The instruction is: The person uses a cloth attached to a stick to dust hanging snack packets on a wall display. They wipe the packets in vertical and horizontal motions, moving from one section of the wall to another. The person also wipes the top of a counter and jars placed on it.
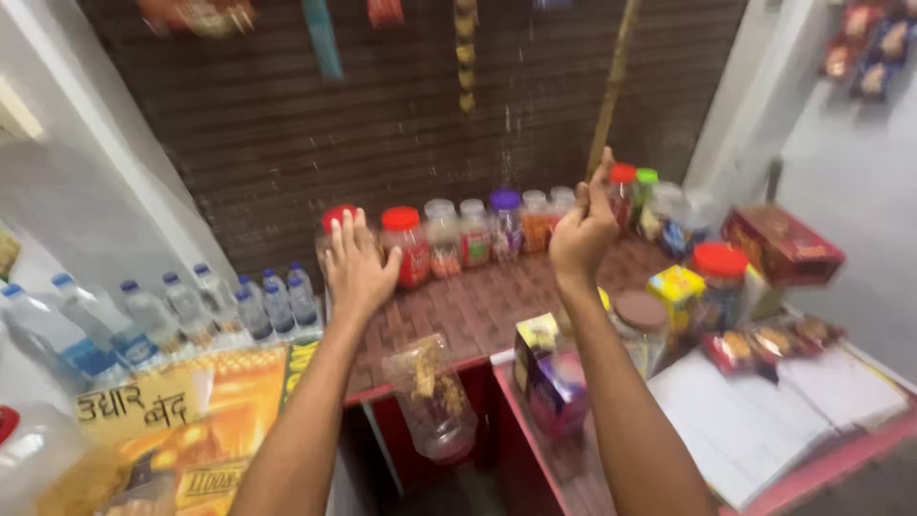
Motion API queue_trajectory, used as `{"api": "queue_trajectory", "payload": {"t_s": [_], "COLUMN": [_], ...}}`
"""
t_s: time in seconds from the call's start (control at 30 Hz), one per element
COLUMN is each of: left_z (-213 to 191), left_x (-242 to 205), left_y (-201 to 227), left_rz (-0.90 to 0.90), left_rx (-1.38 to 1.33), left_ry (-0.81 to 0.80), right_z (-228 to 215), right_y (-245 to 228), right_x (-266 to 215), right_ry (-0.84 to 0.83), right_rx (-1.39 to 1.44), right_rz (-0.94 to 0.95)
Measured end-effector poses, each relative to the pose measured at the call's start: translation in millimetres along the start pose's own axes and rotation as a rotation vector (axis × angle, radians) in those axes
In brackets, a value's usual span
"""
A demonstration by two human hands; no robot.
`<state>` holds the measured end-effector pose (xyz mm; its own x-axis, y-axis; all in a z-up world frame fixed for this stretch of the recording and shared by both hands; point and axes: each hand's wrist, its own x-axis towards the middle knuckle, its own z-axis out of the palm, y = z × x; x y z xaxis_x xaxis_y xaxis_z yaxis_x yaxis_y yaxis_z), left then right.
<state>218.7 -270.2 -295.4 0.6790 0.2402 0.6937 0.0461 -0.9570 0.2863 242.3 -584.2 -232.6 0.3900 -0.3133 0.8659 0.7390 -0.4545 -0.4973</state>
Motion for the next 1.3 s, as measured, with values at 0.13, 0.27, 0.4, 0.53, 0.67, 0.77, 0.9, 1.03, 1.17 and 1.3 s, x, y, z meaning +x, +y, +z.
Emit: {"api": "queue_trajectory", "payload": {"t_s": [0.13, 0.27, 0.4, 0.53, 0.67, 0.77, 0.9, 1.03, 1.17, 1.3], "left_z": [18.7, 26.3, 27.4, 14.6, -1.4, -4.0, 12.7, 36.8, 43.3, 34.6], "left_x": [-13.1, -12.3, -3.7, 8.2, 19.6, 24.1, 24.3, 13.4, 13.2, 23.0], "left_y": [-10.9, -18.0, -13.1, -0.6, 9.7, 12.0, 10.5, 2.2, -6.2, -5.3], "left_rz": [-0.014, 0.020, 0.065, 0.130, 0.200, 0.230, 0.187, 0.127, 0.102, 0.117], "left_rx": [-0.059, -0.153, -0.197, -0.256, -0.276, -0.215, -0.076, -0.023, -0.002, -0.032], "left_ry": [-0.048, -0.078, -0.024, 0.043, 0.183, 0.191, 0.104, -0.029, -0.062, -0.010], "right_z": [14.3, 19.4, 14.4, 7.8, 15.1, 38.5, 66.6, 81.3, 75.4, 60.6], "right_y": [27.1, 62.8, 55.1, 31.6, 30.7, 46.0, 86.8, 135.0, 112.7, 50.2], "right_x": [-52.9, -80.8, -69.7, -47.0, -38.3, -50.4, -111.3, -156.2, -128.3, -51.7], "right_ry": [-0.172, -0.365, -0.395, -0.070, 0.340, 0.463, -0.055, -0.840, -0.639, -0.374], "right_rx": [-0.044, -0.181, -0.163, 0.032, 0.310, 0.190, -0.071, -0.464, -0.410, -0.277], "right_rz": [0.217, 0.160, 0.406, 0.207, 0.043, 0.074, 0.134, 0.556, 0.515, 0.457]}}
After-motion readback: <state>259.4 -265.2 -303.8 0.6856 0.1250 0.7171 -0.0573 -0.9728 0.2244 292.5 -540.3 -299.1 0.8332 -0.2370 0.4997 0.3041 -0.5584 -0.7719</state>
